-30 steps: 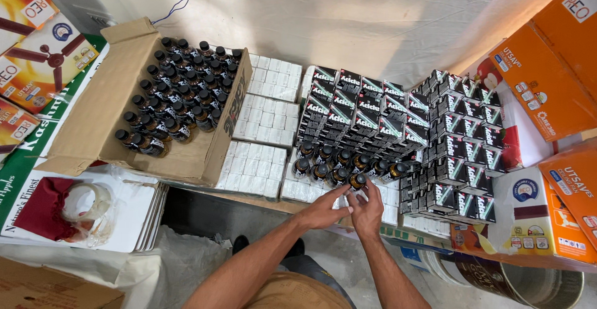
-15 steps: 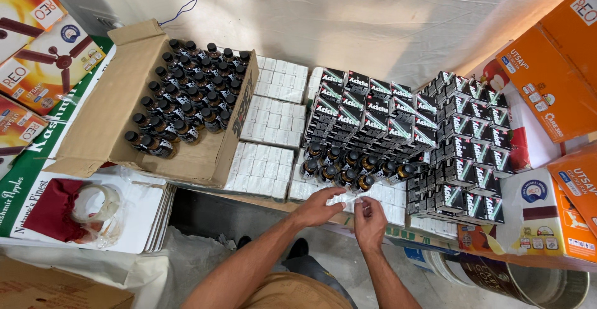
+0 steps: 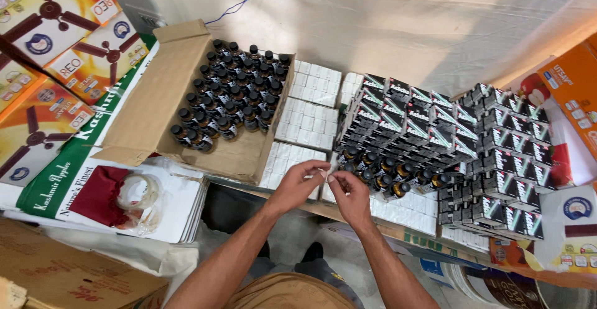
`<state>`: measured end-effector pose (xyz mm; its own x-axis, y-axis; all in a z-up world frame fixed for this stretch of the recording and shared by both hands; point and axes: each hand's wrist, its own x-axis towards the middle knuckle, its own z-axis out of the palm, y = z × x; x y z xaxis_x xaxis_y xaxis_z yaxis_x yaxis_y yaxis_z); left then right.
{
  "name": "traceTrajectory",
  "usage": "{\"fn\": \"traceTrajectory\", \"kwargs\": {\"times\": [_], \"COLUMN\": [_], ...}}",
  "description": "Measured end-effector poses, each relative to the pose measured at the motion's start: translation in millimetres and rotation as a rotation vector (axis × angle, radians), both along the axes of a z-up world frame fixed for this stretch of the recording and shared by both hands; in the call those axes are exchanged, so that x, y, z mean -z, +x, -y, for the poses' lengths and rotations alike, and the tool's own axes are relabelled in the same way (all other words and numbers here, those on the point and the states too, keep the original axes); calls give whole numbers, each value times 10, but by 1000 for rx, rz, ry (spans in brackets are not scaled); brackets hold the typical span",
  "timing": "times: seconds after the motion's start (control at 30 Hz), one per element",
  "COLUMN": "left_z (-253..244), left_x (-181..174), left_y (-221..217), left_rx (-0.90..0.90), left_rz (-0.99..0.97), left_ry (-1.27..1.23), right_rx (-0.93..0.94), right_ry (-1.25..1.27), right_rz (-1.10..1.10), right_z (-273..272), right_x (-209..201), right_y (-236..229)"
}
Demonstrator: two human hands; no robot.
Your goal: The person opens a cardboard box labeled 'Apple Sparkling Drink' and removes small dark glass bottles one by one. They place each bottle onto a white surface next to stacks of product boxes. The process continues until the box is mostly empty.
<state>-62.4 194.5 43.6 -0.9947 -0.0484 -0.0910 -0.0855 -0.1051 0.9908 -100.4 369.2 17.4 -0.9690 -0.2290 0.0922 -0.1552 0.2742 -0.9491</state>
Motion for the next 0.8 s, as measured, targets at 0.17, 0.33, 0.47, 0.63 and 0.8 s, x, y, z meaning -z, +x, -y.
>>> {"fn": "traceTrajectory", "kwargs": {"times": [0.17, 0.33, 0.47, 0.63, 0.8], "left_z": [691, 1251, 1559, 1641, 1566], "left_x": [-351, -393, -187, 25, -1], "left_y": [27, 11, -139, -294, -364], "left_rx": [-205, -424, -495, -433, -380], "left_rz": [-75, -57, 41, 202, 387], "left_ry": [28, 134, 211, 221, 356], "right_rx": [-128, -223, -335, -535, -546], "right_ry": [-71, -63, 165, 506, 968], "right_rz": [-84, -130, -216, -175, -312], "right_z": [794, 1535, 1995, 2371, 2480], "right_x": [-451, -767, -828, -710, -353], "right_y": [-211, -482, -733, -1016, -1215]}}
